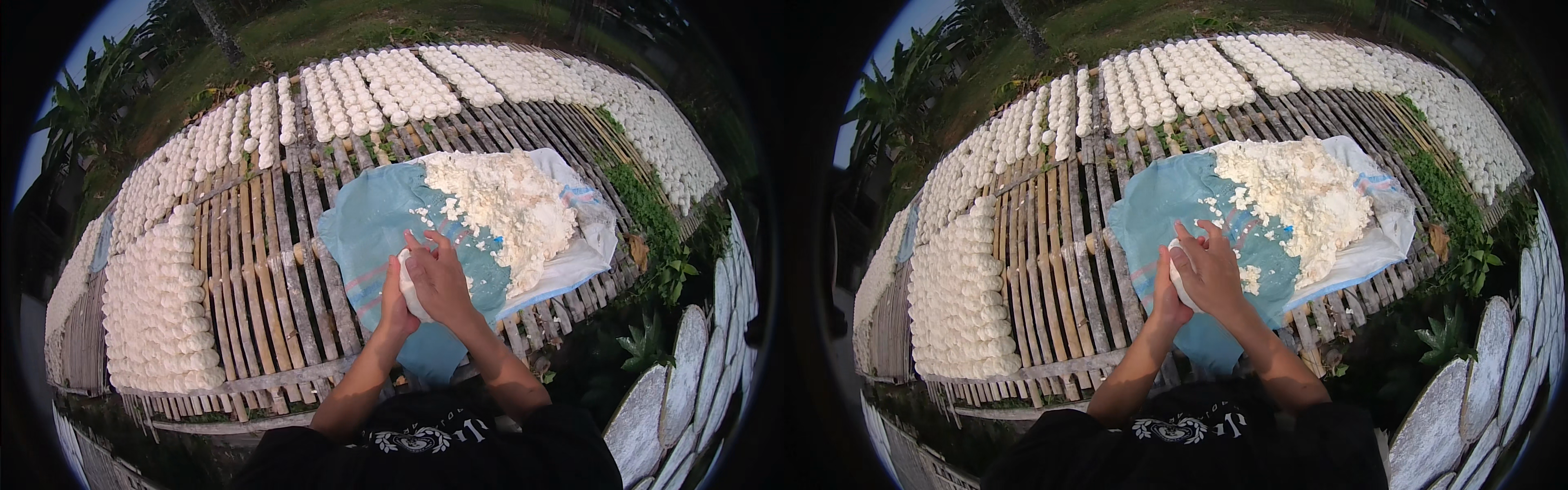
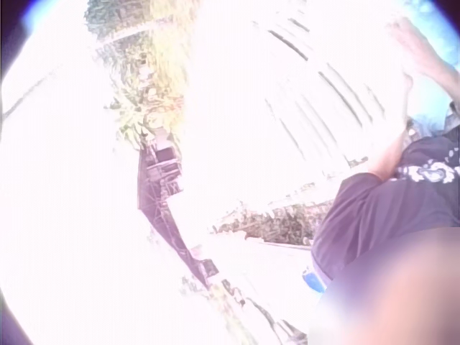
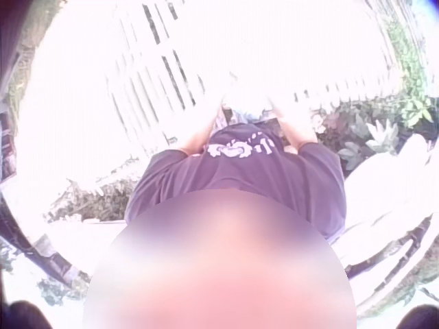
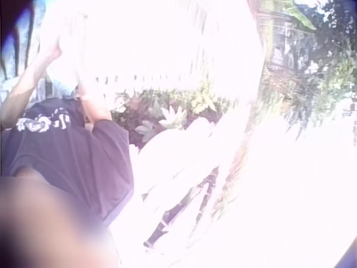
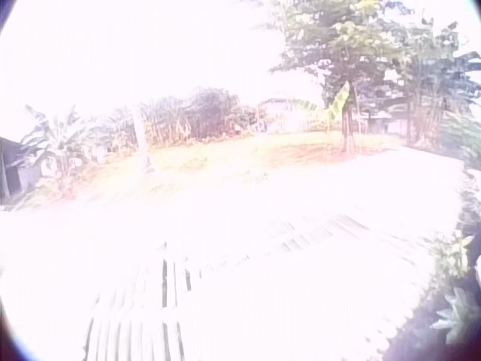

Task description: The person repeatedly scoops a white dough-like material from a cloth, rolls it into a ball between their hands, and places it on a bamboo drying rack. The process is repeated continuously throughout the clip.

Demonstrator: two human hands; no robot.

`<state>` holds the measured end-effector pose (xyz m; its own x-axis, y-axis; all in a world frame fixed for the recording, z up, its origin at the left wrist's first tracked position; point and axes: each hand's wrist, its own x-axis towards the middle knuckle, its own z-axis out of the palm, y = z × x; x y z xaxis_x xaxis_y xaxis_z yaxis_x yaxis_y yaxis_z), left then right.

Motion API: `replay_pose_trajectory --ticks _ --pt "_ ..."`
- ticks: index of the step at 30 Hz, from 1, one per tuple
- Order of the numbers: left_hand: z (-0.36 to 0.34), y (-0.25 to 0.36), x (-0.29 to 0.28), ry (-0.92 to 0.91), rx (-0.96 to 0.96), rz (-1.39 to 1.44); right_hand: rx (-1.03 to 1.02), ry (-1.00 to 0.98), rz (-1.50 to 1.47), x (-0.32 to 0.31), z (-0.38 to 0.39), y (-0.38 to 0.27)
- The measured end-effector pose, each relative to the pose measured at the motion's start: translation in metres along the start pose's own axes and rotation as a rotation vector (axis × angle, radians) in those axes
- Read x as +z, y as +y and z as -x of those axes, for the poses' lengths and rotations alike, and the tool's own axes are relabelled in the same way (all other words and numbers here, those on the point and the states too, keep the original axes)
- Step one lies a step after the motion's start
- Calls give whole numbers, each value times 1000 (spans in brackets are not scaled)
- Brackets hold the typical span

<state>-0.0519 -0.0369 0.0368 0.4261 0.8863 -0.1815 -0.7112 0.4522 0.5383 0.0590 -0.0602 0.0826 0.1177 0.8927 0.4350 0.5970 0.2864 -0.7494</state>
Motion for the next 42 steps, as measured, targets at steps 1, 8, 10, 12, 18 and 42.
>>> replay_pose_trajectory --ticks 1,8,10,12,18,42 --pt "6 8 0 -27 7 79 -3 21 -73 5 0 -3" --pt "33 44 -15 179 259 145 191 35 -524 81 9 -45" --pt "48 61 -34 161 332 195 181 -48 -542 101 15 -59" --pt "60 83 -52 169 415 151 127 -61 -657 132 17 -75" --pt "106 178 -131 199 615 244 -42 -193 -697 252 22 -136" --pt "203 376 -478 909 629 32 119 -897 -751 850 -211 -159"
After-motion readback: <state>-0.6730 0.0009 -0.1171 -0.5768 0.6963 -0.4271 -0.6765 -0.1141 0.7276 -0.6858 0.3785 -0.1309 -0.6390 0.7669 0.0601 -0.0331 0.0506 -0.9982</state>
